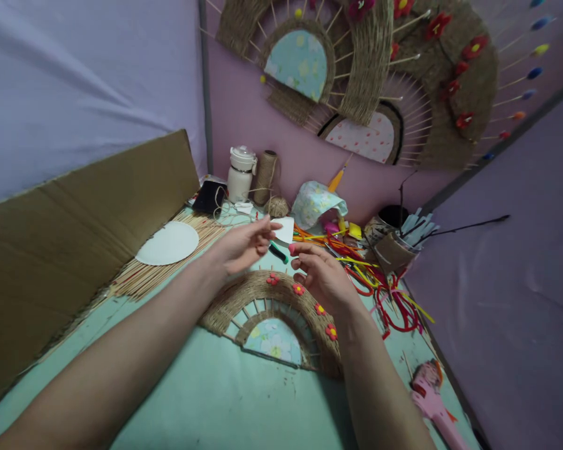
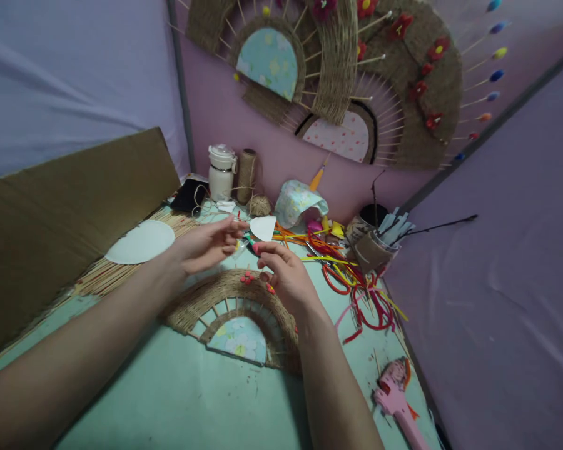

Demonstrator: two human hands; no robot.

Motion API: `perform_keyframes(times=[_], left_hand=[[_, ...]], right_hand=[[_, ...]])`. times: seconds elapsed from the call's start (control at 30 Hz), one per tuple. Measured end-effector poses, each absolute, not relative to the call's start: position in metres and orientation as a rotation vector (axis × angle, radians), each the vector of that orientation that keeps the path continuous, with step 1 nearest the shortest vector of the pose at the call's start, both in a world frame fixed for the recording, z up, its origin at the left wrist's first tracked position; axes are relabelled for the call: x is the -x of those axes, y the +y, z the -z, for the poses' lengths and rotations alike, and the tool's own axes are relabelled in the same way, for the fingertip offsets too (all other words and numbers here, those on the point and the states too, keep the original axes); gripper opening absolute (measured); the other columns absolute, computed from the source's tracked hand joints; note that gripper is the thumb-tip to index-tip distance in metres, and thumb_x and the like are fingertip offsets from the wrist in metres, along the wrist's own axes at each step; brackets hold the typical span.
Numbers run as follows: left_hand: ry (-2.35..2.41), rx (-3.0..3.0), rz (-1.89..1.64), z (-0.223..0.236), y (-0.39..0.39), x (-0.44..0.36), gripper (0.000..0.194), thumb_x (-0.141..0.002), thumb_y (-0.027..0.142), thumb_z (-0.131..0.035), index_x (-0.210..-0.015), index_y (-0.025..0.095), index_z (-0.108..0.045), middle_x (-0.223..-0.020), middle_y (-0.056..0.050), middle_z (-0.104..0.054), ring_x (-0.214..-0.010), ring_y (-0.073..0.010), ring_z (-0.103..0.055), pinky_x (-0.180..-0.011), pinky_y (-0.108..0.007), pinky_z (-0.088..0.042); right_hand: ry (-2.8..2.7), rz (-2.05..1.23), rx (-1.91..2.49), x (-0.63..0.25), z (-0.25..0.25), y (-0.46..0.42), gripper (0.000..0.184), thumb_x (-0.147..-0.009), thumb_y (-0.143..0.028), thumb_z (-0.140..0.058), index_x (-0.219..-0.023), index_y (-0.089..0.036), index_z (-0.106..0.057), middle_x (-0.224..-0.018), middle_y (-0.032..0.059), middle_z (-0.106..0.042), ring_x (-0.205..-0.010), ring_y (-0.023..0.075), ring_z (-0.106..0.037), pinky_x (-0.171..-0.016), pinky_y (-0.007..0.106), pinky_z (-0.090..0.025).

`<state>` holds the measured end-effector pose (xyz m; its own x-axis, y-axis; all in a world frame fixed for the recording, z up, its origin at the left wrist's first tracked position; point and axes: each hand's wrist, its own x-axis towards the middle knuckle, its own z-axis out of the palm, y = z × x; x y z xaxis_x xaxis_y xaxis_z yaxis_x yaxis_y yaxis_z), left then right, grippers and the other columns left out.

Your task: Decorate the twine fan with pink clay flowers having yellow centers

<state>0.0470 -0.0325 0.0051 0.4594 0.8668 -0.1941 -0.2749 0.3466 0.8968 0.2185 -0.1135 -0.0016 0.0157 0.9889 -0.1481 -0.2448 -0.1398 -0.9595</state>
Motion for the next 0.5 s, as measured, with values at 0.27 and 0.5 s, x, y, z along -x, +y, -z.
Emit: perform_keyframes(times=[0.27, 0.5], left_hand=[[0.657, -0.367, -0.731, -0.003, -0.057, -0.074, 0.038, -0.098, 0.029, -0.039, -0.086, 0.006, -0.067, -0.083, -0.014, -0.066, -0.078, -0.0132, -0.063, -0.077, -0.021, -0.053], [0.64, -0.529, -0.817, 0.0, -0.06, -0.076, 0.02, -0.092, 0.014, -0.054, -0.079, 0.01, -0.068, -0.082, -0.008, -0.068, -0.076, -0.0089, -0.062, -0.079, -0.02, -0.052]], right_hand=[[-1.34, -0.843, 1.306, -0.216, 0.009, -0.113, 0.014, -0.077, -0.035, -0.066, -0.084, -0.024, -0.072, -0.084, 0.0019, -0.064, -0.076, 0.0168, -0.054, -0.069, 0.032, -0.043], [-1.474, -0.516, 1.371, -0.214, 0.008, -0.114, 0.016, -0.081, -0.027, -0.059, -0.089, -0.026, -0.073, -0.087, 0.0044, -0.06, -0.082, 0.0194, -0.052, -0.071, 0.032, -0.045]])
